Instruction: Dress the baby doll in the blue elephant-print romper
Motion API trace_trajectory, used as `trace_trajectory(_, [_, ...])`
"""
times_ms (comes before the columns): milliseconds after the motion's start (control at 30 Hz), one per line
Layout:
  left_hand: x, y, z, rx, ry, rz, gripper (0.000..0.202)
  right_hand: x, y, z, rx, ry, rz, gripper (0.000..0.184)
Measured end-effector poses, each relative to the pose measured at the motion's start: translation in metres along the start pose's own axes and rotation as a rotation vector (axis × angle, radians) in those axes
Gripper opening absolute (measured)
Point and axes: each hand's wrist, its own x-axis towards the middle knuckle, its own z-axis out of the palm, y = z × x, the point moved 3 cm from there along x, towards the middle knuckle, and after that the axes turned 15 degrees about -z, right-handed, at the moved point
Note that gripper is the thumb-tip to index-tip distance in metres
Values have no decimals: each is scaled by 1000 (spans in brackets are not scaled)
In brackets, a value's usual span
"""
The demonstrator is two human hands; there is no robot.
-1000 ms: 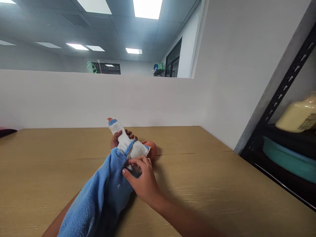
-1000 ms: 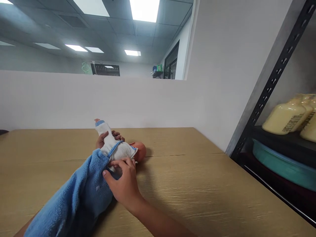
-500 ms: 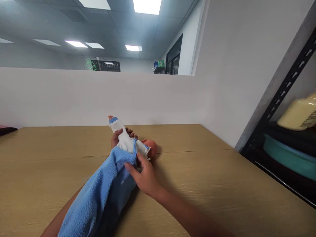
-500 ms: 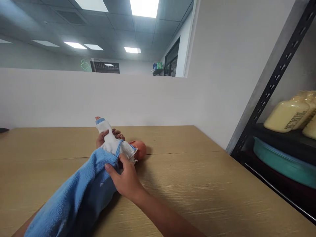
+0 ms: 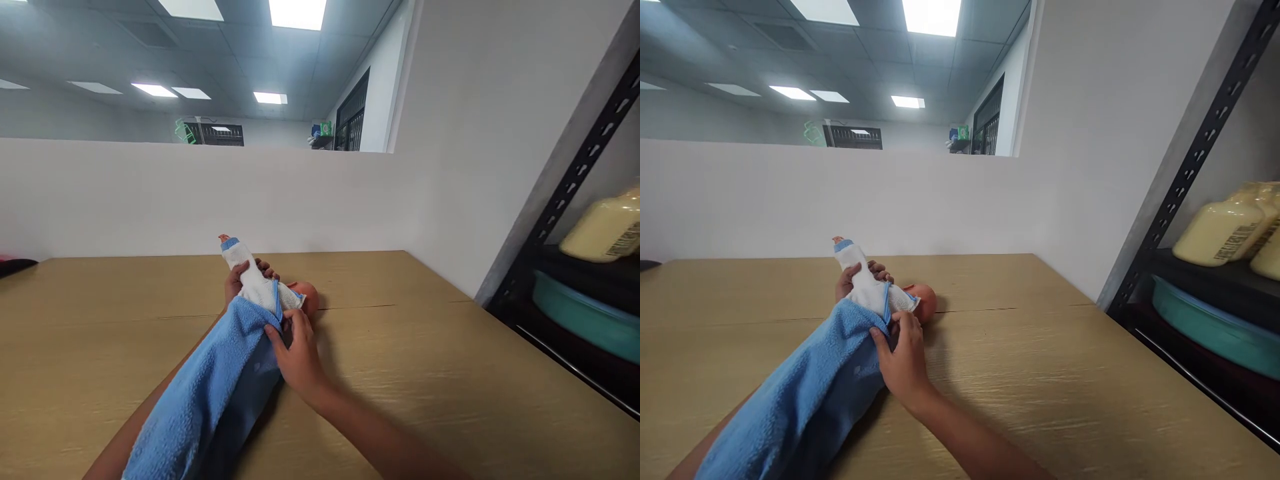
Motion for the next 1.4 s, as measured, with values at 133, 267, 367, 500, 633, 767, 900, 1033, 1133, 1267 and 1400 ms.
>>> trace_trajectory(133, [-1,1,0,-45,-13,15,25,-6,14,2,-23,38,-8,34])
trace_trajectory(267, [-4,0,3,-58,-10,19,25,4,28,-9,-29,-12,67,38])
trace_trajectory(367, [-4,0,5,-55,1,31,28,13,32,-27,-22,6,173,35])
trace_trajectory(500, [-2,1,4,-37,31,44,33,9,21,-53,34,-58,154,34])
trace_trajectory(633, [-2,0,-1,0,60,38,32,-16,3,-62,67,-299,-31,17])
trace_trajectory(767, [-3,1,-6,27,58,22,34,-33,-4,-52,92,-435,-115,42])
trace_trajectory(900, [0,3,-7,36,23,8,35,-35,1,-44,109,-416,-95,44])
trace_trajectory(1033, [2,2,-3,36,-26,11,33,-34,15,-46,53,-293,-43,30])
trace_trajectory(1133, [0,8,0,93,-70,-6,33,-35,26,-47,53,-204,49,24])
trace_trajectory(1267, [-8,27,8,511,-99,-146,51,-39,27,-47,144,-163,119,28])
trace_trajectory(1400, [-24,44,29,907,-122,-168,51,-42,20,-47,277,-99,257,37])
